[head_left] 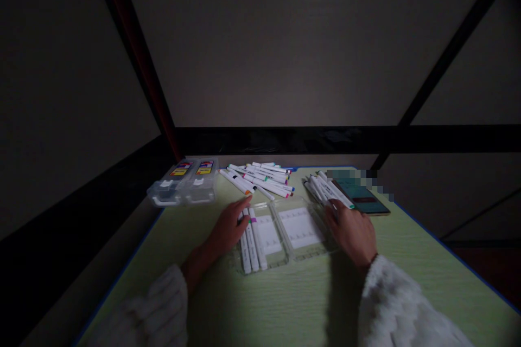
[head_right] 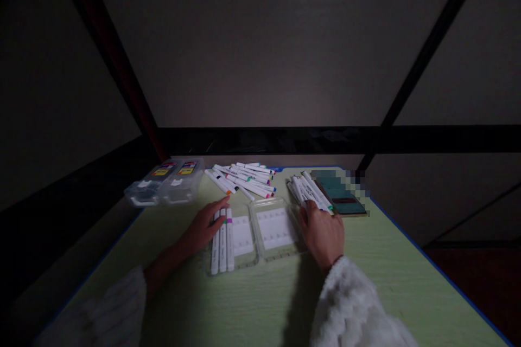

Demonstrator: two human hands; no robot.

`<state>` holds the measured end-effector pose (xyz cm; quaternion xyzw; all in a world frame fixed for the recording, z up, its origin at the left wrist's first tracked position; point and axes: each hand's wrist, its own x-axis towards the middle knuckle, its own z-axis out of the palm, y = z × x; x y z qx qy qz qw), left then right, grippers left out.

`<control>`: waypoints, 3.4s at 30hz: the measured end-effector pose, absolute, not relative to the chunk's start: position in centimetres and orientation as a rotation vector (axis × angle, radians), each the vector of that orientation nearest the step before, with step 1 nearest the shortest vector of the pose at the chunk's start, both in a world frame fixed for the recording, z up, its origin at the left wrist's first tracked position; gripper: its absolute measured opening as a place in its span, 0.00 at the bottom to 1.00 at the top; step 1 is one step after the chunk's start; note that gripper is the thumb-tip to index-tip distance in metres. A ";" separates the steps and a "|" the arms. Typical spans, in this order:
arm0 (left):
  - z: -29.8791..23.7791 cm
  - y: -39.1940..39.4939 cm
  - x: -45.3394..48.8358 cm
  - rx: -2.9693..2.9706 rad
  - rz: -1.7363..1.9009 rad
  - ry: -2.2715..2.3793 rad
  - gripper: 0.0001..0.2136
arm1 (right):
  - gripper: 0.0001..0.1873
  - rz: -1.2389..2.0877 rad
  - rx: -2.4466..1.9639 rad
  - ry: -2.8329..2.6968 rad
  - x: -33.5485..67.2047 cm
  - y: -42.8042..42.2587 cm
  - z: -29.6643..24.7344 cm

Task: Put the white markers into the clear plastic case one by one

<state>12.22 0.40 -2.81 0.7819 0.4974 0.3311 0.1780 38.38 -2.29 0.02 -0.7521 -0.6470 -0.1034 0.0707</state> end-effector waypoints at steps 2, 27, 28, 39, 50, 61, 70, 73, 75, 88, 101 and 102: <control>-2.8 0.4 12.1 2.222 0.928 1.405 0.23 | 0.16 -0.312 -2.281 -1.923 38.5 -2.3 -0.1; -2.6 0.2 11.7 2.224 0.974 1.431 0.17 | 0.19 -0.242 -2.376 -1.777 39.2 -1.9 -0.6; -2.6 0.2 11.7 2.226 0.975 1.429 0.17 | 0.20 -0.241 -2.377 -1.778 39.2 -1.9 -0.6; -2.5 0.2 11.7 2.226 0.977 1.420 0.17 | 0.20 -0.246 -2.353 -1.795 39.1 -2.2 -0.2; -2.4 0.2 11.7 2.238 0.956 1.421 0.17 | 0.19 -0.241 -2.338 -1.808 39.2 -2.3 -0.3; -2.5 0.2 11.7 2.242 0.976 1.419 0.16 | 0.19 -0.287 -2.316 -1.827 39.2 -2.2 -0.2; -2.6 0.3 11.8 2.240 0.953 1.438 0.15 | 0.17 -0.341 -2.175 -1.873 38.9 -2.2 0.1; -2.5 0.2 12.0 2.235 0.941 1.447 0.15 | 0.17 -0.345 -2.065 -1.930 38.6 -2.1 0.1; -2.5 0.1 12.2 2.232 0.946 1.448 0.15 | 0.17 -0.342 -1.992 -1.975 38.3 -2.0 -0.1; -2.4 0.1 12.7 2.245 0.926 1.461 0.14 | 0.27 -0.350 -1.470 -2.251 36.4 -2.6 -0.6; -2.2 -0.1 12.9 2.279 0.893 1.433 0.14 | 0.32 -0.374 -1.215 -2.428 34.8 -3.4 -0.3; -2.2 -0.1 12.9 2.285 0.892 1.417 0.14 | 0.32 -0.371 -1.197 -2.448 34.7 -3.4 -0.4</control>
